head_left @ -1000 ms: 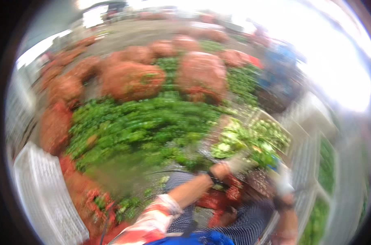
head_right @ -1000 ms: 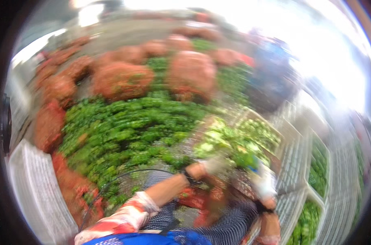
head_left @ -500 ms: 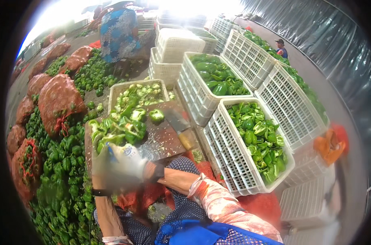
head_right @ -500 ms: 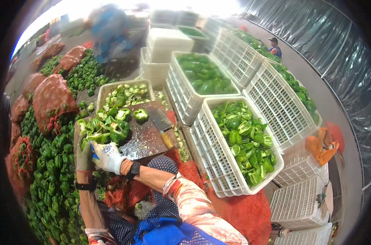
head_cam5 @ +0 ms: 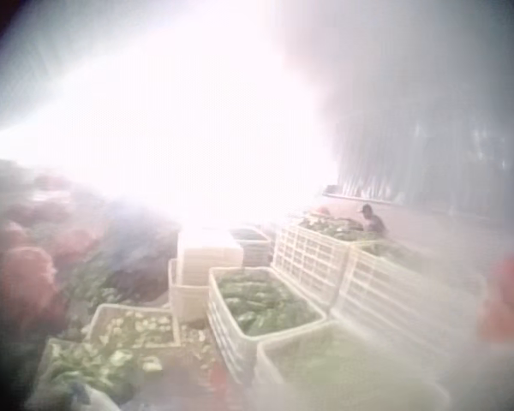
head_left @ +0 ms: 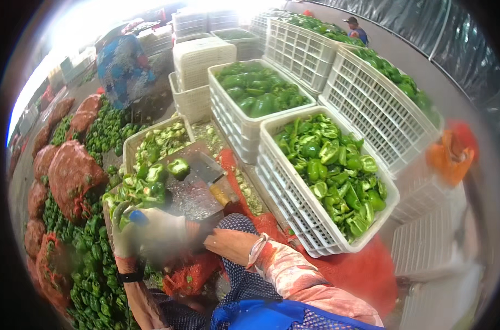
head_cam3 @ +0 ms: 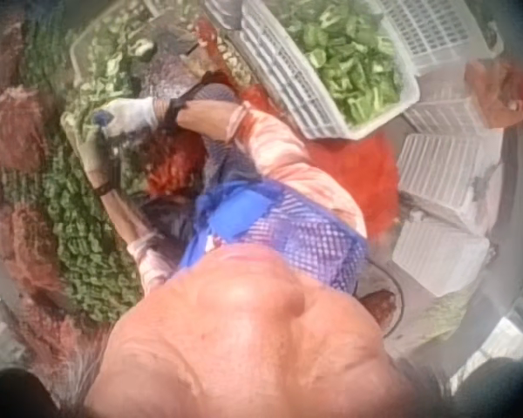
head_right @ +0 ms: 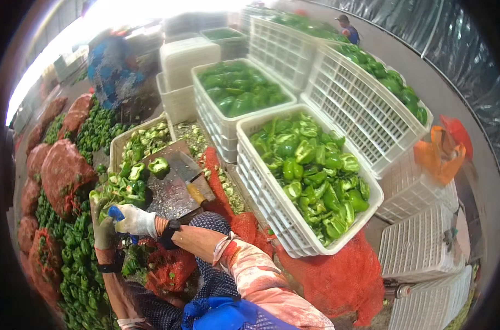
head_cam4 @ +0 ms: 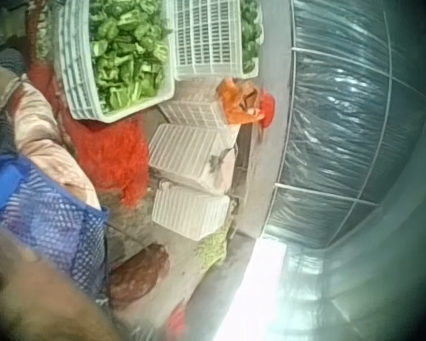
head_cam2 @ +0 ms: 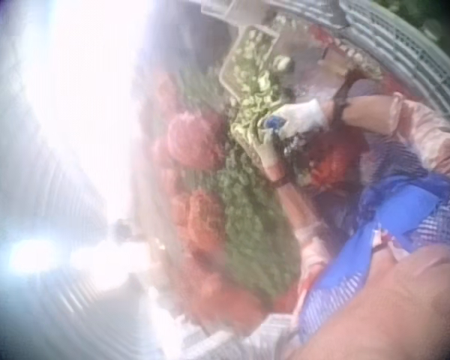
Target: The recorder is seen preparing green bell peppers by de-seeding them and cutting them into pieces on a large cutting board.
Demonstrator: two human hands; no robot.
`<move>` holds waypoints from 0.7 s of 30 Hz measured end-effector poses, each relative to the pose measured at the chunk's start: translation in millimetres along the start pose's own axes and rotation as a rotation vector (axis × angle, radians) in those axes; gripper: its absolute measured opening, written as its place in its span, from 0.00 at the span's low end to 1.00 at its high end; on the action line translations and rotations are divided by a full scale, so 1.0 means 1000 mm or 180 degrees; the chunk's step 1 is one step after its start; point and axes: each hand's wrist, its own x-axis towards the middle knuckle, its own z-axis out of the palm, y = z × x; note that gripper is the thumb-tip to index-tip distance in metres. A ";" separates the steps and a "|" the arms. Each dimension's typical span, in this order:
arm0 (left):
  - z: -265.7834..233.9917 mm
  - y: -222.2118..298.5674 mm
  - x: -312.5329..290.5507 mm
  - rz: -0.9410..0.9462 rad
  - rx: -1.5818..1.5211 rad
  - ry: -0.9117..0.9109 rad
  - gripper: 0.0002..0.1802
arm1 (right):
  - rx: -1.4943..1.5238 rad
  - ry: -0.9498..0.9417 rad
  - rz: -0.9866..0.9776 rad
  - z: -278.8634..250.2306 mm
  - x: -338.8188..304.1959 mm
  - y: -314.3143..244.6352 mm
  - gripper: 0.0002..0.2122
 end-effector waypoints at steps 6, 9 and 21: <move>0.001 0.021 0.004 0.0284 0.0482 -0.0690 0.30 | 0.1300 -0.0458 -0.0105 -0.022 -0.018 -0.046 0.04; 0.007 0.037 -0.020 -0.0630 -0.1935 -0.0563 0.29 | 0.1236 -0.0272 -0.0324 -0.021 -0.016 -0.036 0.06; -0.090 -0.111 0.003 0.0365 0.1090 -0.0663 0.21 | 0.2360 0.0515 0.0599 -0.008 0.004 -0.048 0.15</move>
